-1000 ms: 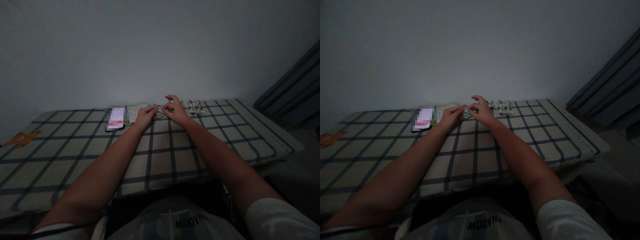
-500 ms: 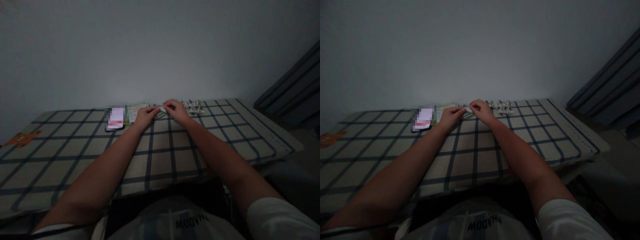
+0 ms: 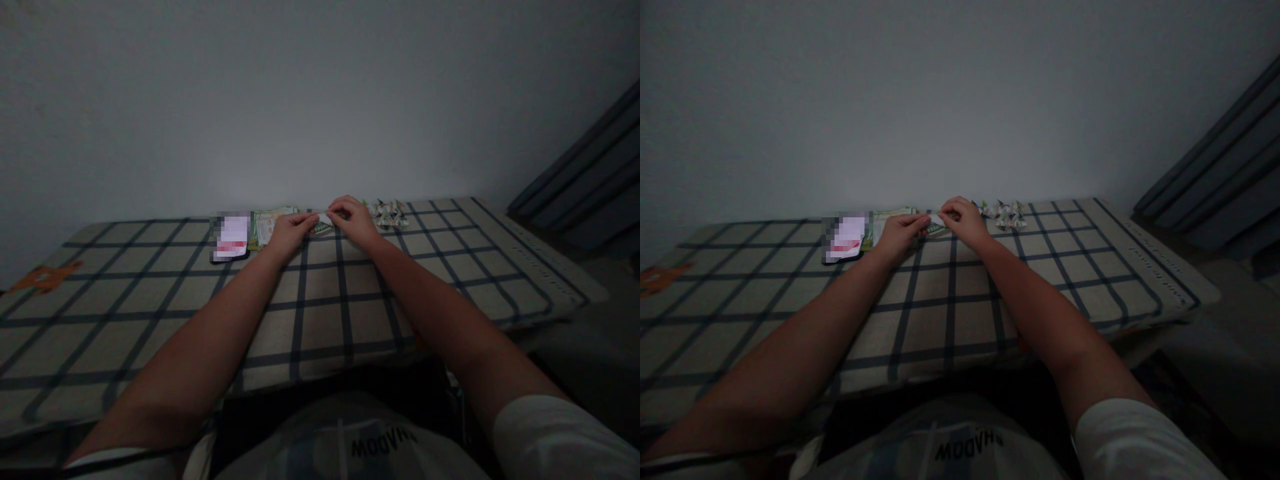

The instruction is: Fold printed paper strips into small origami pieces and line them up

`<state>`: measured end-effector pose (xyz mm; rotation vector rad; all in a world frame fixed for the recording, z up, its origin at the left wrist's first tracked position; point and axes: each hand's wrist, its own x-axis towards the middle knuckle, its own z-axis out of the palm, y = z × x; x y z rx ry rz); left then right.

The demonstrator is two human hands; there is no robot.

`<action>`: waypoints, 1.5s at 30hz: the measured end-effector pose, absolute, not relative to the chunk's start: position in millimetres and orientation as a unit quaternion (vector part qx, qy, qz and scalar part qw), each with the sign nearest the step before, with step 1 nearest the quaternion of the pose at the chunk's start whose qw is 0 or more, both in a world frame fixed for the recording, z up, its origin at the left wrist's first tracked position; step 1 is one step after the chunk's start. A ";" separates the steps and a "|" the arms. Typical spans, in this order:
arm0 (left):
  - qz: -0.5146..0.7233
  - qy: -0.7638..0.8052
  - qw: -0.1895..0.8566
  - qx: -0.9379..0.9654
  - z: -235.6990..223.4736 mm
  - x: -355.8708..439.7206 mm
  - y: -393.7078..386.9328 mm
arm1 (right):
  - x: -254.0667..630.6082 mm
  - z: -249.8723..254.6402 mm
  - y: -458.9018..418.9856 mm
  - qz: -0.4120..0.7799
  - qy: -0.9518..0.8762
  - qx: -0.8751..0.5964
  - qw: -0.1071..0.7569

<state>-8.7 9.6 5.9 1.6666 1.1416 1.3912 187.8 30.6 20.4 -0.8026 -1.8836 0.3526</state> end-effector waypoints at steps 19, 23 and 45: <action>0.526 0.462 0.289 0.653 -2.1 -11.4 16.3 | 187.0 19.6 31.9 0.295 -0.752 -0.367 0.461; 0.507 0.470 0.300 0.657 -0.6 -11.3 14.3 | 188.7 18.7 33.2 0.272 -0.768 -0.360 0.454; 0.507 0.460 0.241 0.688 4.0 -10.1 13.4 | 190.7 15.5 34.0 0.345 -0.742 -0.371 0.440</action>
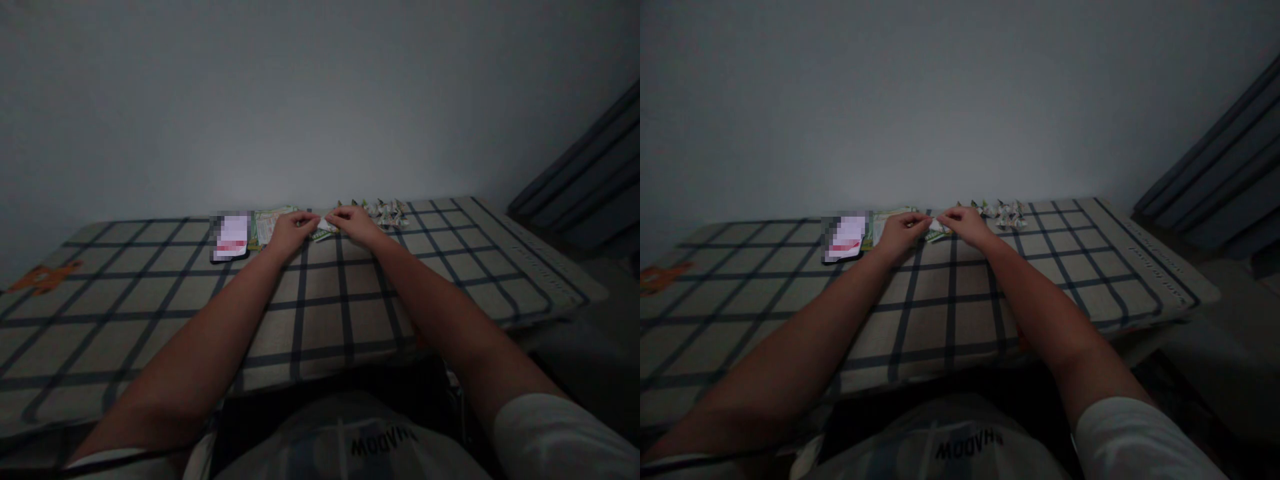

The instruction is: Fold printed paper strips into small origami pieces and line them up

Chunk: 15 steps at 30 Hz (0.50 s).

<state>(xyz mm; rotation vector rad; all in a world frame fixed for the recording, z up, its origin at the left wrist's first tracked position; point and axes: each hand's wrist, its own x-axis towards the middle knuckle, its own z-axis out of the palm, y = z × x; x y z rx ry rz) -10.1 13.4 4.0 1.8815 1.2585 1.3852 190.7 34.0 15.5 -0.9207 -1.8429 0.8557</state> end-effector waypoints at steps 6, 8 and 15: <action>0.498 0.462 0.250 0.690 3.2 -10.5 13.8 | 190.8 18.3 32.0 0.334 -0.750 -0.375 0.431; 0.494 0.464 0.259 0.688 3.4 -10.6 13.0 | 191.2 19.0 31.4 0.323 -0.757 -0.379 0.424; 0.471 0.463 0.259 0.705 8.2 -11.1 9.6 | 190.6 18.2 29.8 0.296 -0.771 -0.373 0.422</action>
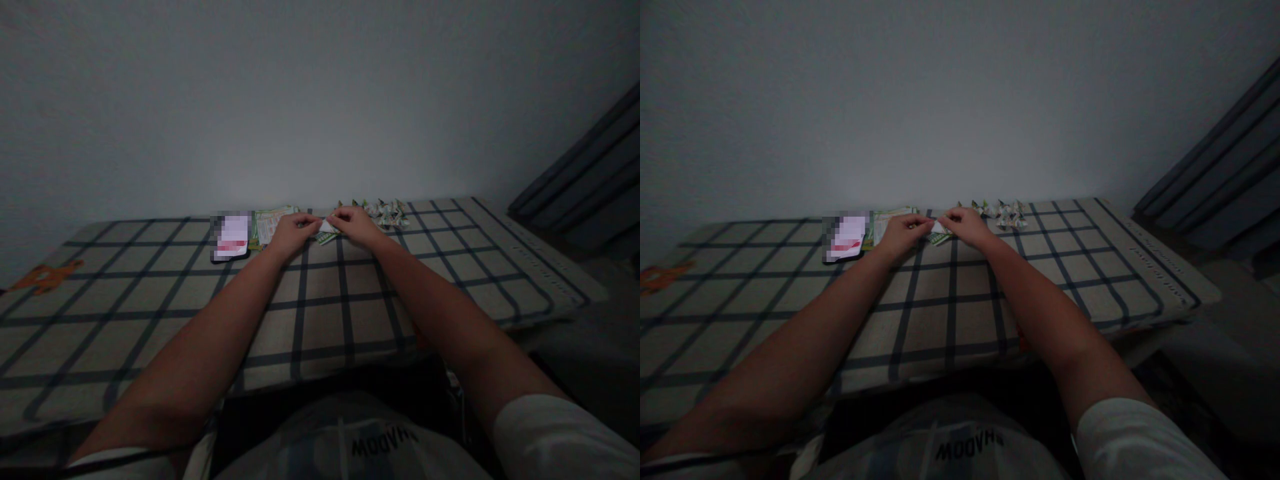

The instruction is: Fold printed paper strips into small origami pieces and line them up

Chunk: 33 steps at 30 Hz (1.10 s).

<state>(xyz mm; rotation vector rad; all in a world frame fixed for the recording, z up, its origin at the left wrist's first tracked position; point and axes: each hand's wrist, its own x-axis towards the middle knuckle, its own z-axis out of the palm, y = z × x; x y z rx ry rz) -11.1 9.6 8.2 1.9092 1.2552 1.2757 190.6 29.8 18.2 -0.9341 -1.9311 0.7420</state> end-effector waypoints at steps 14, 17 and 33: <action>0.455 0.471 0.297 0.695 6.3 -9.7 9.4 | 187.9 21.4 30.5 0.313 -0.731 -0.381 0.472; 0.507 0.472 0.317 0.648 5.0 -8.2 11.1 | 186.7 19.8 35.3 0.373 -0.666 -0.400 0.507; 0.526 0.456 0.292 0.656 1.9 -5.4 13.4 | 186.2 10.9 37.1 0.379 -0.718 -0.395 0.430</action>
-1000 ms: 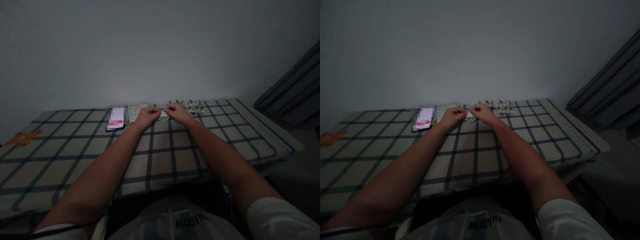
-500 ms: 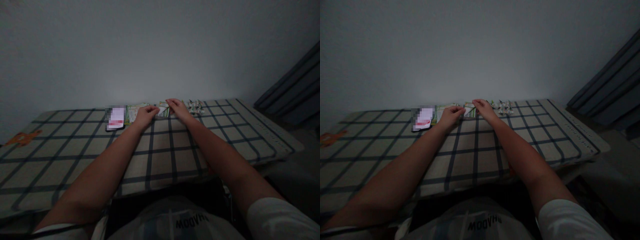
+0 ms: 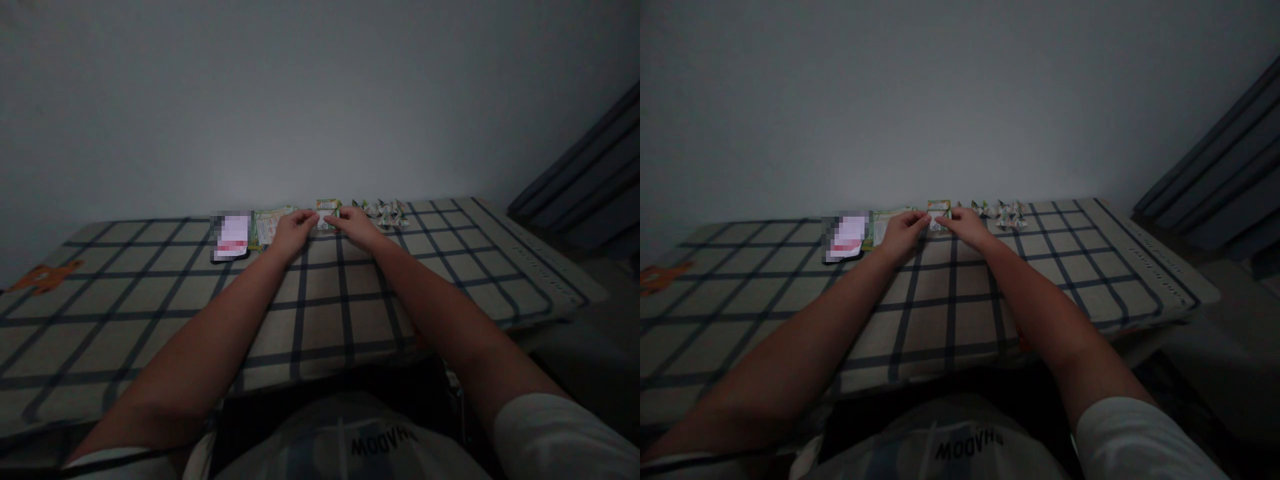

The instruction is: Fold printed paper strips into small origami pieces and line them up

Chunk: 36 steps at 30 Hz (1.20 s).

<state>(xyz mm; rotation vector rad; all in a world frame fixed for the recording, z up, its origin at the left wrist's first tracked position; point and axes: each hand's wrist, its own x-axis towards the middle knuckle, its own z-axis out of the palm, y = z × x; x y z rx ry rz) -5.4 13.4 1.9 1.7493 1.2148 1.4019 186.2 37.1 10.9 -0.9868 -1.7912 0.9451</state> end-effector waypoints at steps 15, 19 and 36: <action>0.537 0.476 0.290 0.633 6.2 -7.4 12.7 | 187.6 14.0 32.9 0.384 -0.704 -0.386 0.456; 0.536 0.472 0.312 0.626 3.3 -7.7 15.3 | 192.1 12.1 38.0 0.329 -0.723 -0.399 0.458; 0.533 0.475 0.352 0.606 -0.3 -3.3 13.6 | 189.0 12.0 36.6 0.388 -0.702 -0.386 0.456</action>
